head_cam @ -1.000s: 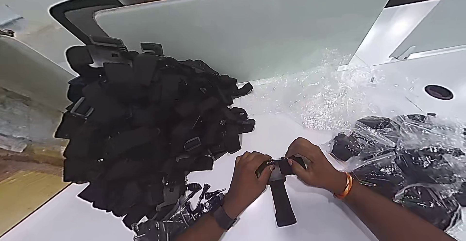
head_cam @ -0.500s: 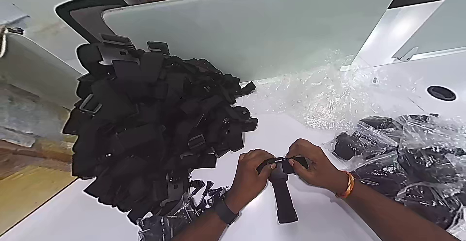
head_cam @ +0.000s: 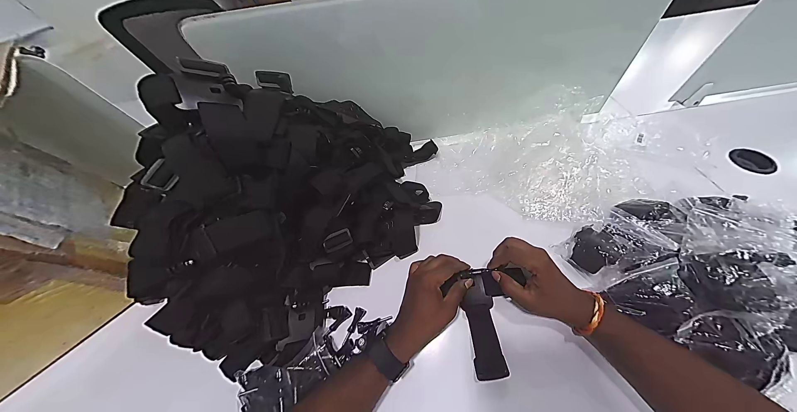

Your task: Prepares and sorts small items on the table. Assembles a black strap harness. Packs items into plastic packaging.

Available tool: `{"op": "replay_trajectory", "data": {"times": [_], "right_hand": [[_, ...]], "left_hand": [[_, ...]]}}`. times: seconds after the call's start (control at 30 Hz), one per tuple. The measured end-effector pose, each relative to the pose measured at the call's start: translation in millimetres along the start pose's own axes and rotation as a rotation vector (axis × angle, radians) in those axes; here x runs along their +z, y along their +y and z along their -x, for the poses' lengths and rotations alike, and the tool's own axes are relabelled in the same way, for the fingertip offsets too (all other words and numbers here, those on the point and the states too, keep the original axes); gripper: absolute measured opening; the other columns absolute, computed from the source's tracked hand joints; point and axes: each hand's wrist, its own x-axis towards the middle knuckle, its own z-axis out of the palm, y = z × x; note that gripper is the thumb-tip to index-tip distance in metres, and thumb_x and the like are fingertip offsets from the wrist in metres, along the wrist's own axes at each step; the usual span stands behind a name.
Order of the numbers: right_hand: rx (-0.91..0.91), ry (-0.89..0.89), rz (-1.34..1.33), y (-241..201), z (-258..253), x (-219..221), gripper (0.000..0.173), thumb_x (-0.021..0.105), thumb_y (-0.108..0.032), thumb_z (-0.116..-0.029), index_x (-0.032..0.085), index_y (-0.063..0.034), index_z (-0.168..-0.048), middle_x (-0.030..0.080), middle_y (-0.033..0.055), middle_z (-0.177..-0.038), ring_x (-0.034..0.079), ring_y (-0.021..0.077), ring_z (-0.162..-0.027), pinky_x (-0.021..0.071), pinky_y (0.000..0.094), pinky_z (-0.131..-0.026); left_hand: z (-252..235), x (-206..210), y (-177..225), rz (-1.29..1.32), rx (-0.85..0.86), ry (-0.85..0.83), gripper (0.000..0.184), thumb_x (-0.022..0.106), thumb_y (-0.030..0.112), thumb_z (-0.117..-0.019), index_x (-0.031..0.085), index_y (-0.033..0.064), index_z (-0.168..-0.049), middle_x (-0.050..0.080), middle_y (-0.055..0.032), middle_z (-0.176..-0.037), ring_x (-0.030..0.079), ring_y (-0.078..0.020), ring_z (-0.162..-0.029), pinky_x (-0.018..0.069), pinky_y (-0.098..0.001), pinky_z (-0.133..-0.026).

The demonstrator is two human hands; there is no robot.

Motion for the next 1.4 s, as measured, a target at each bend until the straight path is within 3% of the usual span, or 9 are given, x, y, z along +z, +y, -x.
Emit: {"op": "replay_trajectory", "data": {"times": [0.33, 0.43, 0.57, 0.7, 0.83, 0.93, 1.0, 1.23, 1.4], "right_hand": [[0.101, -0.037, 0.032, -1, 0, 0, 0.026, 0.065, -0.03, -0.1008, 0.07, -0.0089, -0.115, 0.071, 0.0029, -0.103, 0.066, 0.01, -0.099, 0.0547, 0.0312, -0.092], [0.153, -0.04, 0.113, -4, 1, 0, 0.033, 0.061, -0.039, -0.1031, 0.069, -0.0114, -0.119, 0.073, -0.0021, -0.098, 0.066, 0.0086, -0.094, 0.052, 0.0344, -0.092], [0.19, -0.059, 0.169, -7, 0, 0, 0.035, 0.054, -0.043, -0.1052, 0.068, -0.0132, -0.115, 0.071, -0.0041, -0.091, 0.065, 0.0087, -0.089, 0.0506, 0.0354, -0.09], [0.173, -0.077, 0.189, -7, -1, -6, 0.042, 0.048, -0.049, -0.1059, 0.067, -0.0123, -0.117, 0.071, -0.0015, -0.101, 0.065, 0.0102, -0.098, 0.0501, 0.0381, -0.094], [0.087, -0.042, 0.188, -2, -1, -10, 0.03, 0.051, -0.038, -0.1049, 0.067, -0.0126, -0.106, 0.068, 0.0036, -0.102, 0.063, 0.0154, -0.101, 0.0486, 0.0393, -0.091], [0.056, -0.058, 0.168, -1, 0, -11, 0.021, 0.056, -0.031, -0.1003, 0.068, -0.0136, -0.105, 0.068, 0.0022, -0.102, 0.062, 0.0144, -0.1, 0.048, 0.0387, -0.092], [0.063, -0.087, 0.156, -1, 0, -10, 0.019, 0.056, -0.028, -0.0998, 0.067, -0.0132, -0.104, 0.066, 0.0015, -0.098, 0.061, 0.0126, -0.094, 0.0486, 0.0361, -0.087], [0.149, -0.114, 0.186, -3, -2, -5, 0.026, 0.05, -0.028, -0.1052, 0.068, -0.0102, -0.099, 0.063, 0.0025, -0.087, 0.059, 0.0121, -0.081, 0.048, 0.033, -0.078], [0.153, -0.181, 0.156, -2, -2, -10, 0.029, 0.051, -0.035, -0.1065, 0.069, -0.012, -0.102, 0.065, 0.0019, -0.092, 0.061, 0.0127, -0.088, 0.049, 0.0369, -0.085]], "left_hand": [[0, 1, 2, -0.039, -0.013, 0.007, 0.022, 0.067, 0.035, -0.0972, 0.077, 0.0202, -0.111, 0.073, 0.0068, -0.111, 0.065, -0.0079, -0.104, 0.0473, -0.0422, -0.097], [0, 2, 2, -0.057, -0.016, 0.008, 0.023, 0.067, 0.037, -0.0969, 0.078, 0.0214, -0.11, 0.074, 0.0075, -0.111, 0.065, -0.0081, -0.102, 0.0469, -0.0422, -0.095], [0, 2, 3, -0.079, -0.019, 0.0, 0.023, 0.067, 0.037, -0.097, 0.078, 0.0223, -0.11, 0.074, 0.0082, -0.111, 0.065, -0.0081, -0.102, 0.0466, -0.0422, -0.095], [0, 2, 3, -0.081, -0.016, -0.004, 0.023, 0.066, 0.038, -0.0972, 0.078, 0.0223, -0.109, 0.074, 0.0084, -0.11, 0.065, -0.0082, -0.102, 0.0466, -0.0418, -0.094], [0, 2, 3, -0.083, -0.016, -0.006, 0.023, 0.066, 0.038, -0.0975, 0.078, 0.0225, -0.11, 0.074, 0.0085, -0.111, 0.065, -0.008, -0.102, 0.0465, -0.0415, -0.095], [0, 1, 4, -0.083, -0.016, -0.002, 0.023, 0.066, 0.038, -0.0972, 0.078, 0.022, -0.109, 0.074, 0.0081, -0.11, 0.065, -0.0082, -0.102, 0.0467, -0.0416, -0.094], [0, 1, 4, -0.083, -0.018, -0.004, 0.023, 0.066, 0.039, -0.0972, 0.078, 0.0223, -0.109, 0.074, 0.0084, -0.11, 0.065, -0.0081, -0.101, 0.0468, -0.0415, -0.094], [0, 2, 3, -0.104, -0.023, -0.008, 0.024, 0.065, 0.039, -0.0973, 0.078, 0.0226, -0.11, 0.074, 0.0086, -0.11, 0.065, -0.0082, -0.101, 0.0466, -0.0408, -0.094], [0, 2, 4, -0.105, -0.019, -0.006, 0.023, 0.066, 0.038, -0.0974, 0.078, 0.0223, -0.109, 0.074, 0.0085, -0.11, 0.065, -0.008, -0.102, 0.0469, -0.0408, -0.094]]}}
